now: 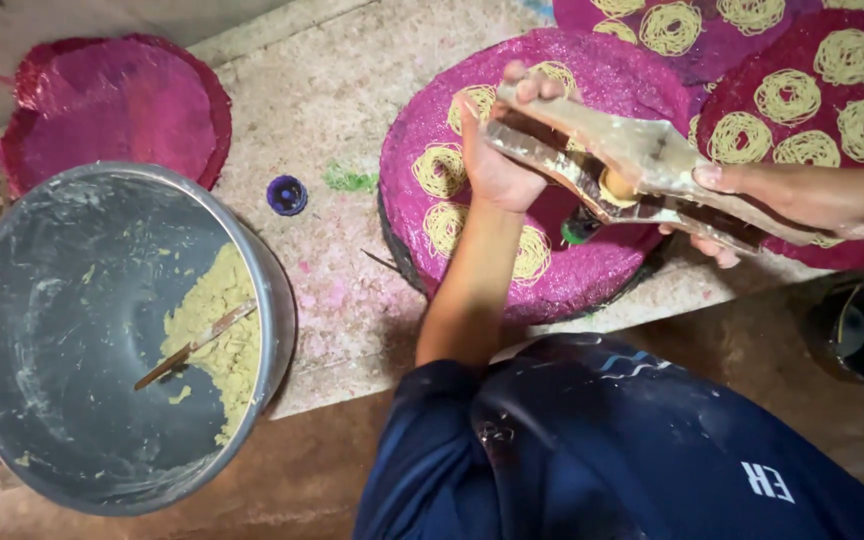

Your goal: The person uses a wooden dough press to extrude yellow dough into circular shapes onto purple trays. They repeatedly load the press with dough from a metal bowl, press the handle to form spirals, and arrange the finished pieces on the trays.

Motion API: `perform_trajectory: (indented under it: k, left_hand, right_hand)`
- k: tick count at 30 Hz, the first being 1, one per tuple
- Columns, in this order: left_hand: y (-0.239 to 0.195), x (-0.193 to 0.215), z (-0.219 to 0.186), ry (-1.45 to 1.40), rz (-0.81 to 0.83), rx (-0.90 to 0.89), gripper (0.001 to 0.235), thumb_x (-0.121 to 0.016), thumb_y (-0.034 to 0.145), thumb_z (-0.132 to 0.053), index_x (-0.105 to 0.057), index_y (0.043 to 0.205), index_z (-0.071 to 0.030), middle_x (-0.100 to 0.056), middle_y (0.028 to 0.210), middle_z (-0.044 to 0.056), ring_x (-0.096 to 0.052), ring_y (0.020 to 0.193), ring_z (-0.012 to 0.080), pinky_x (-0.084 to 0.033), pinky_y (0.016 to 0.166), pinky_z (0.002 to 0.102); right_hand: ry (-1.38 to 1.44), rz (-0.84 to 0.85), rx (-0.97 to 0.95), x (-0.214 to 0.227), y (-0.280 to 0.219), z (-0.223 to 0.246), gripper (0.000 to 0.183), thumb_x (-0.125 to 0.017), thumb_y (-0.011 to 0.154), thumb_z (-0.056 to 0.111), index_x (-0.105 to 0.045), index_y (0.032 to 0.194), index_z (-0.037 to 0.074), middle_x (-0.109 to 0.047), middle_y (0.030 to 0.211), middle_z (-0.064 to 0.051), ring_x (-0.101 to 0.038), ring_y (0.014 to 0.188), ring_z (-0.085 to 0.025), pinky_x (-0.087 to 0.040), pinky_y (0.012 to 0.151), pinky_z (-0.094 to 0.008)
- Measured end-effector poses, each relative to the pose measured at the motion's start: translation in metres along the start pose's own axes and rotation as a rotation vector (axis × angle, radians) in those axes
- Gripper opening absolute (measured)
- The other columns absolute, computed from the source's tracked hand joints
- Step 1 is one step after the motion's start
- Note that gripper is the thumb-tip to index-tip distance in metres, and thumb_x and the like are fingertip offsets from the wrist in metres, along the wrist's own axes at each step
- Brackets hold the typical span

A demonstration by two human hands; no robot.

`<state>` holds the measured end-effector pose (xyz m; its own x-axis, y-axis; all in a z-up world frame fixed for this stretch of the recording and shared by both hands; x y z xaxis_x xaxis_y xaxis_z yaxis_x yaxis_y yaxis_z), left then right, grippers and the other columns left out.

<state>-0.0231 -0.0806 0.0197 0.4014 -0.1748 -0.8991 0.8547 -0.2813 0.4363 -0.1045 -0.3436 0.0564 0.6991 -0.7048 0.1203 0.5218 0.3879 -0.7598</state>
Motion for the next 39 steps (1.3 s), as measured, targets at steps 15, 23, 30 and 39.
perform_trajectory:
  k: [15,23,30,39]
  left_hand:
    - [-0.013,0.047,0.001,0.066,-0.274,-0.211,0.03,-0.039,0.105,-0.04,-0.049,0.087,-0.018,-0.048,0.078,-0.003,-0.052,0.08,0.0158,-0.046,0.088,0.039]
    - [-0.023,0.024,0.0,0.081,-0.436,-0.199,0.035,-0.032,0.099,-0.045,-0.047,0.081,-0.02,-0.048,0.069,-0.003,-0.051,0.069,0.0144,-0.046,0.079,0.037]
    - [0.006,0.019,-0.007,0.182,-0.349,-0.231,0.035,-0.029,0.102,-0.041,-0.046,0.08,-0.02,-0.046,0.068,-0.005,-0.05,0.068,0.0143,-0.045,0.076,0.037]
    - [-0.009,0.017,0.013,0.15,-0.513,-0.235,0.032,-0.03,0.099,-0.038,-0.045,0.077,-0.02,-0.046,0.066,-0.002,-0.047,0.063,0.0143,-0.044,0.071,0.036]
  right_hand:
    - [-0.467,-0.346,-0.171,-0.03,-0.009,0.041,0.08,-0.026,0.098,0.073,-0.067,0.1,0.004,-0.067,0.077,-0.016,-0.068,0.069,-0.026,-0.061,0.068,-0.044]
    - [-0.452,-0.314,-0.174,-0.038,-0.019,0.036,0.079,-0.026,0.097,0.073,-0.065,0.103,0.004,-0.069,0.076,-0.016,-0.07,0.067,-0.026,-0.063,0.067,-0.043]
    - [-0.561,-0.427,-0.121,-0.029,-0.021,0.044,0.073,-0.027,0.101,0.067,-0.066,0.107,0.006,-0.067,0.076,-0.015,-0.068,0.065,-0.025,-0.06,0.063,-0.043]
    - [-0.564,-0.405,-0.155,-0.028,-0.038,0.038,0.074,-0.029,0.102,0.066,-0.066,0.101,0.002,-0.065,0.075,-0.015,-0.068,0.066,-0.026,-0.061,0.061,-0.041]
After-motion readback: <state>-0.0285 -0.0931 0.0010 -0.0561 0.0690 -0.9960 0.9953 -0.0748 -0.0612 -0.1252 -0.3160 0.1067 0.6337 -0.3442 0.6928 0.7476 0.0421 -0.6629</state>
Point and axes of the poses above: each hand's wrist, its own y-axis towards the middle knuckle, its own x-axis out of the back of the hand, z = x × y, the point moved 3 cm from there along y, towards the middle knuckle
